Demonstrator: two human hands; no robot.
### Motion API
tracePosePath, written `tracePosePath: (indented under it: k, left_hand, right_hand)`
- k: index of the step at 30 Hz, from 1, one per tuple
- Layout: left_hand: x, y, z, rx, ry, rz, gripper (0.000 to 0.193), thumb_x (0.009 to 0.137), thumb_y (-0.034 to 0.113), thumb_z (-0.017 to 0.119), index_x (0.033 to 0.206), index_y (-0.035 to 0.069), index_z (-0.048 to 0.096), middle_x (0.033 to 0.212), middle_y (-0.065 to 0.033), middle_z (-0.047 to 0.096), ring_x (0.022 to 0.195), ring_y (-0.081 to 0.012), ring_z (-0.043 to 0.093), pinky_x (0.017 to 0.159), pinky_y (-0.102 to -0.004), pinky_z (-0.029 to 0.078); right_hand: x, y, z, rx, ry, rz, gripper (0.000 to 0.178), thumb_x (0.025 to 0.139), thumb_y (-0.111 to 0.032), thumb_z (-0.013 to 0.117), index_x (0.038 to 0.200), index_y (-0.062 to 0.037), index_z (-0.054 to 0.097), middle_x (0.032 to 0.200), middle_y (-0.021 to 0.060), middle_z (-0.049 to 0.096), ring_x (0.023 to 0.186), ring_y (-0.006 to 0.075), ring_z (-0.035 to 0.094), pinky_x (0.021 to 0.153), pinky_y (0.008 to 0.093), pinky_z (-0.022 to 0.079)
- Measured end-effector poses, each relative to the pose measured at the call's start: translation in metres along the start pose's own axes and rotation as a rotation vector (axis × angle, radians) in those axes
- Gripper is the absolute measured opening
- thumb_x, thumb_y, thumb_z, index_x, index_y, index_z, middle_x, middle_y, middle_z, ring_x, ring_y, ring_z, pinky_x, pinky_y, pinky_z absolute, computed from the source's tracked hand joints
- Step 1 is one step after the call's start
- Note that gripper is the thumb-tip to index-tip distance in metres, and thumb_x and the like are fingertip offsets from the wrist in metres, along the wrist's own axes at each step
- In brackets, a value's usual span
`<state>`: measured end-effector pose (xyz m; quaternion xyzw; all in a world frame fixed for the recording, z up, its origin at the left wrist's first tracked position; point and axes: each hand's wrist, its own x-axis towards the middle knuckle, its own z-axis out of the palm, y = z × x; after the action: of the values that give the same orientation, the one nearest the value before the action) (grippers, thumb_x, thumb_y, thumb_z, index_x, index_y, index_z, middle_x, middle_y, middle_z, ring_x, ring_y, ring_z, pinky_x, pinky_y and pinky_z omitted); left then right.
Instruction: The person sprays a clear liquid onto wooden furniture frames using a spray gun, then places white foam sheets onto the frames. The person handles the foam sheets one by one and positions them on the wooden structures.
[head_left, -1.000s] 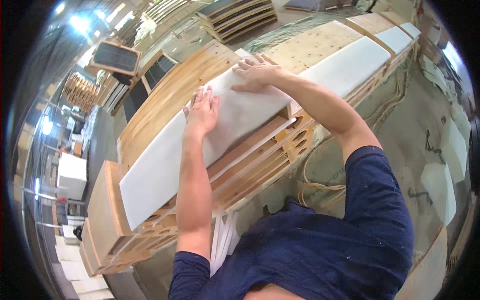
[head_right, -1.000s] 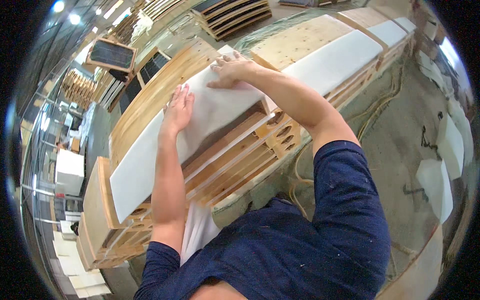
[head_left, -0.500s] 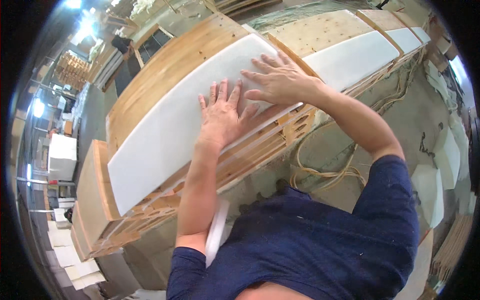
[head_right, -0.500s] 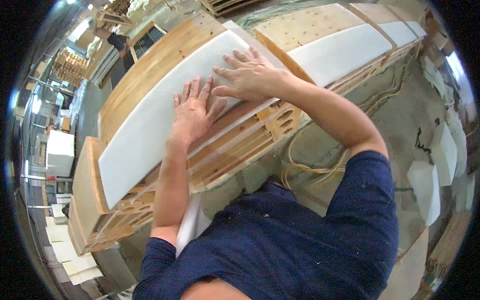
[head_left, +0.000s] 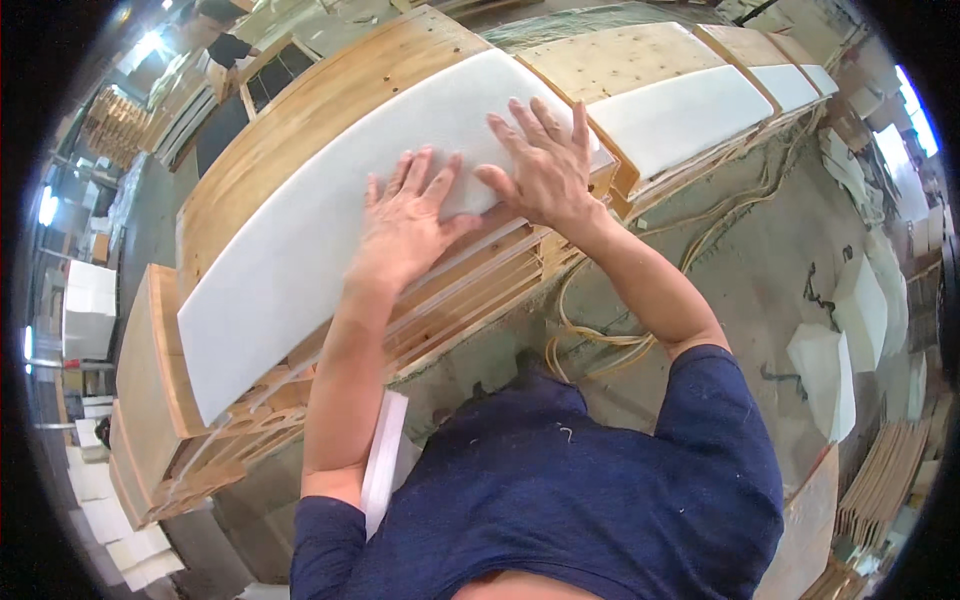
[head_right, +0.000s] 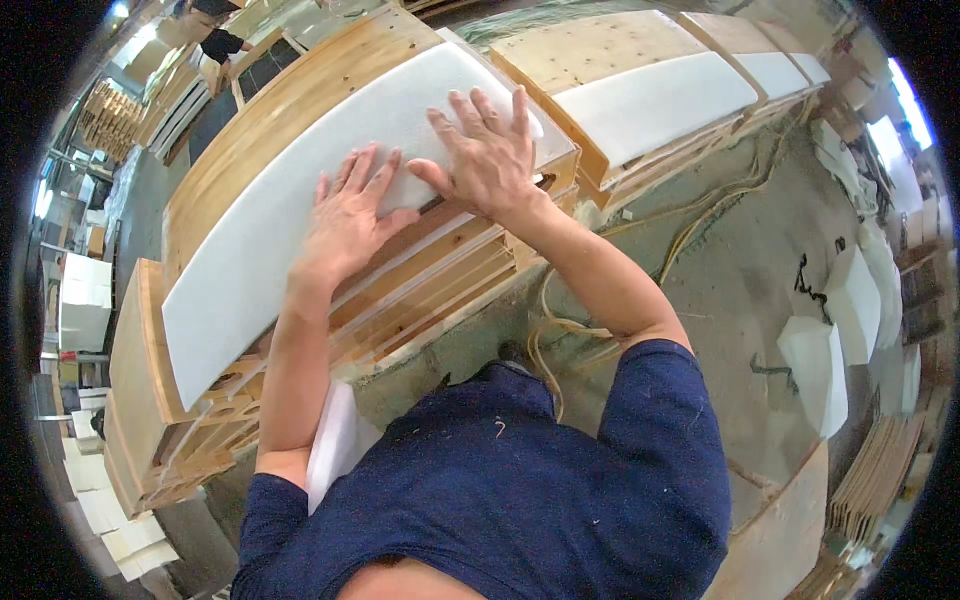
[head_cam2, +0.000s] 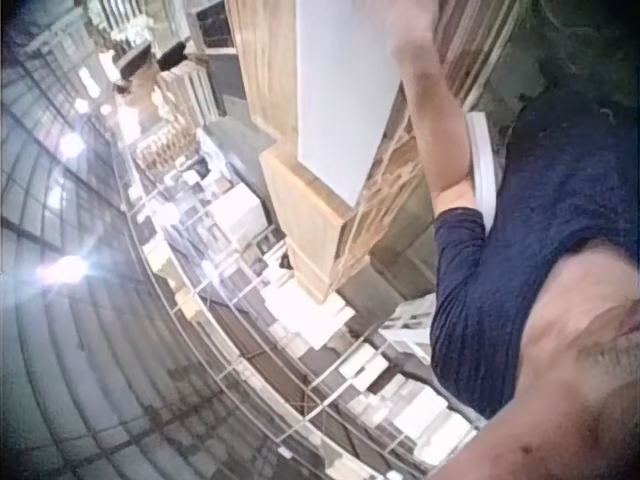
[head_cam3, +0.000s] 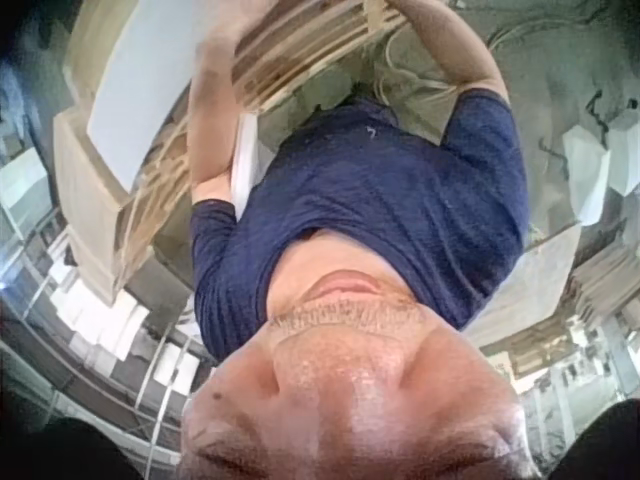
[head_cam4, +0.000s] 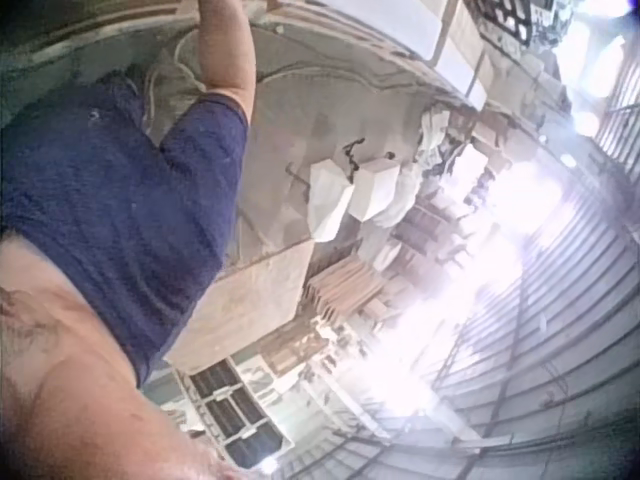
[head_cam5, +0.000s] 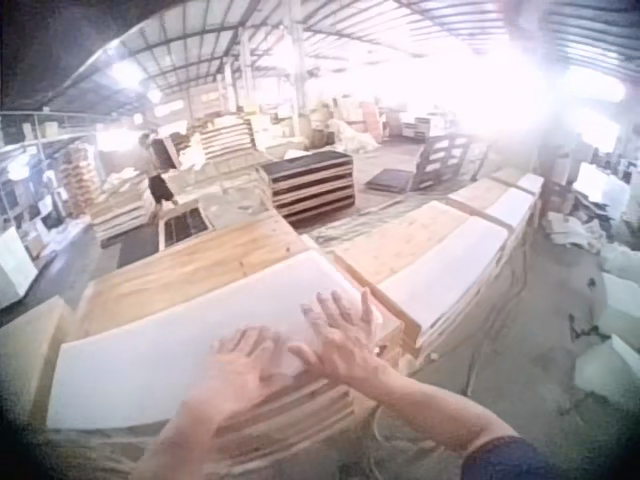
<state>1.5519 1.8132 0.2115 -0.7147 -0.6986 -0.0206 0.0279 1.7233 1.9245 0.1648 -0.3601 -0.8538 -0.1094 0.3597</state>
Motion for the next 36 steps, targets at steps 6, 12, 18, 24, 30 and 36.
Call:
tracePosePath:
  k: [6,12,18,24,30,36]
  left_hand:
    - [-0.067,-0.063,-0.005,0.03,-0.028,0.002,0.076,0.086,0.069,0.039,0.149,0.029,0.025,0.156,-0.0074,0.021,0.144,-0.0265,0.019,0.115,-0.0544,0.017]
    - [-0.161,-0.162,0.001,-0.004,0.006,-0.034,0.074,0.088,0.071,0.032,0.149,0.031,0.025,0.156,-0.0039,0.022,0.144,-0.0255,0.019,0.116,-0.0536,0.016]
    - [-0.256,-0.249,-0.017,0.02,-0.089,-0.13,0.077,0.086,0.073,0.031,0.148,0.026,0.031,0.155,-0.0064,0.026,0.143,-0.0256,0.021,0.114,-0.0537,0.018]
    - [-0.332,-0.325,0.004,-0.084,0.192,-0.119,0.078,0.085,0.071,0.039,0.139,0.015,0.047,0.145,-0.0134,0.041,0.137,-0.0313,0.033,0.108,-0.0572,0.023]
    - [-0.361,-0.367,0.036,-0.205,0.448,-0.043,0.071,0.09,0.065,0.041,0.136,0.011,0.051,0.146,-0.011,0.042,0.138,-0.0319,0.034,0.111,-0.0559,0.021]
    - [-0.366,-0.357,0.028,-0.241,0.377,-0.122,0.07,0.093,0.06,0.043,0.137,0.006,0.049,0.146,-0.0147,0.042,0.138,-0.0319,0.034,0.112,-0.0477,0.024]
  right_hand:
    - [0.001,-0.023,-0.002,-0.269,-0.211,0.14,0.052,0.096,-0.052,0.042,0.134,-0.0183,0.053,0.14,0.0127,0.049,0.135,0.0303,0.038,0.113,0.0584,0.009]
    - [0.002,-0.18,0.009,-0.128,-0.274,0.038,0.067,0.093,-0.065,0.031,0.136,-0.0179,0.051,0.142,0.0151,0.046,0.138,0.0335,0.034,0.114,0.053,0.012]
    - [-0.002,-0.253,0.017,-0.091,-0.266,0.104,0.069,0.093,-0.066,0.028,0.136,-0.0171,0.051,0.142,0.0167,0.045,0.138,0.034,0.033,0.113,0.054,0.016]
    - [0.004,-0.277,0.005,0.011,-0.428,0.193,0.067,0.096,-0.062,0.027,0.133,-0.013,0.053,0.138,0.0216,0.048,0.136,0.0368,0.034,0.113,0.0567,0.014]
    - [0.002,-0.419,0.001,0.262,-0.458,-0.101,0.083,0.088,-0.074,0.025,0.141,-0.012,0.044,0.147,0.0185,0.037,0.14,0.0326,0.028,0.114,0.0607,0.006]
    - [0.002,-0.333,0.01,-0.039,-0.493,0.106,0.079,0.091,-0.069,0.03,0.141,-0.0094,0.041,0.147,0.0193,0.036,0.141,0.0311,0.026,0.115,0.0578,0.007]
